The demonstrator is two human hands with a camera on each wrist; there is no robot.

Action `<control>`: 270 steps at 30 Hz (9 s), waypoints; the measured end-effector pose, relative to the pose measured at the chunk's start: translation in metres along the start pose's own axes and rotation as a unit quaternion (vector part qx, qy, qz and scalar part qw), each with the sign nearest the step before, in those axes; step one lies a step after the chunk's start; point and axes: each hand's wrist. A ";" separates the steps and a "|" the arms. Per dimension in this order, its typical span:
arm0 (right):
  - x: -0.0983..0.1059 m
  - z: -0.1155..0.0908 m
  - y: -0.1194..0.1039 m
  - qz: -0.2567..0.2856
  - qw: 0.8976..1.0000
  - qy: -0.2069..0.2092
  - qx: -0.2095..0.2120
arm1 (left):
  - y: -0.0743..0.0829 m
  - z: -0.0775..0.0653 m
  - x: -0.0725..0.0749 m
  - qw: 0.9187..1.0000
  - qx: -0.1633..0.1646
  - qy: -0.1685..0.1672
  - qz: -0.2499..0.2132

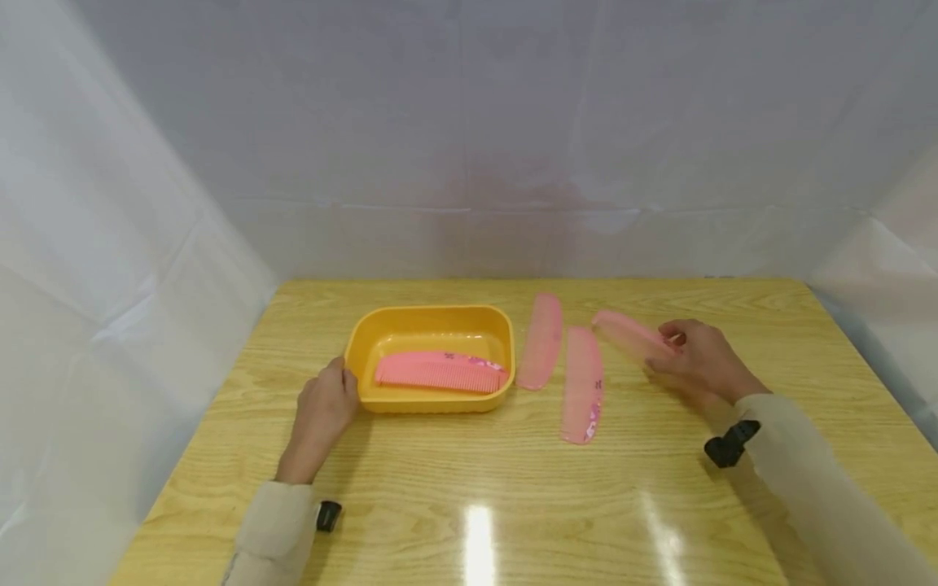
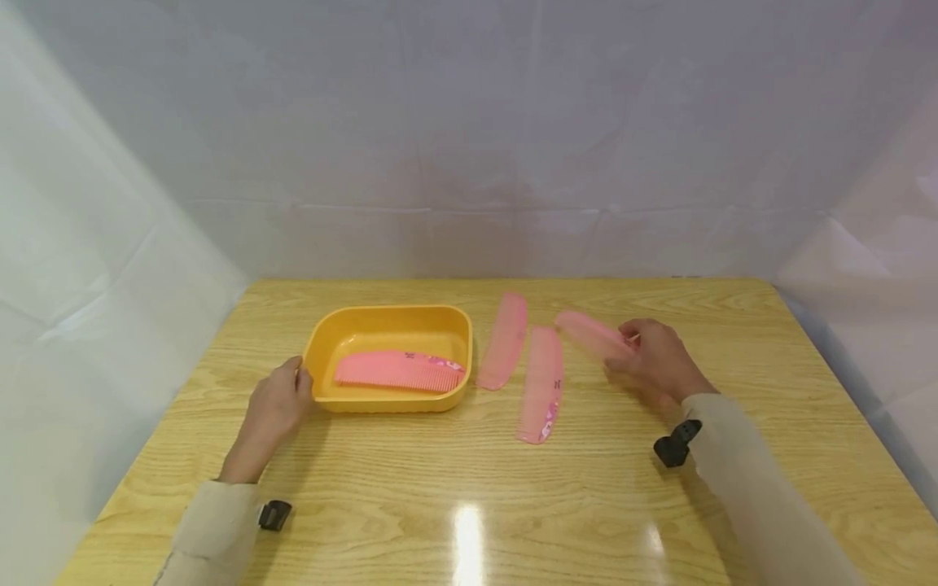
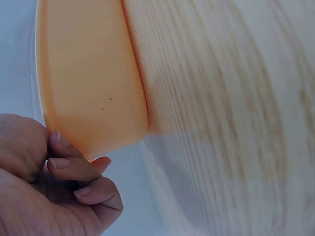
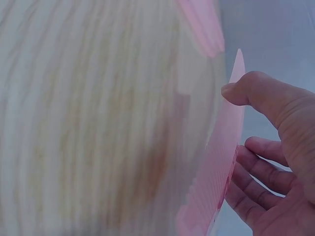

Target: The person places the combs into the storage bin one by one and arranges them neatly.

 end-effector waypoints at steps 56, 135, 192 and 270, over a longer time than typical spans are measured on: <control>-0.089 0.066 -0.185 0.033 0.979 -0.064 0.190 | 0.001 0.000 0.001 1.000 0.017 -0.006 0.002; -0.163 0.057 -0.223 -0.027 0.967 -0.152 0.202 | -0.001 0.001 -0.001 1.000 0.009 0.000 0.006; -0.067 0.029 -0.089 -0.053 0.998 -0.025 -0.029 | 0.000 0.004 -0.004 1.000 0.006 0.001 0.003; -0.032 0.020 -0.011 0.016 0.998 -0.057 -0.012 | -0.001 0.005 -0.004 1.000 0.007 -0.014 0.001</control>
Point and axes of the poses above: each hand's wrist, its own z-axis towards the middle knuckle, its own x-axis out of the back of the hand, y = z × x, and after that the axes turned 13 degrees about y, right-handed
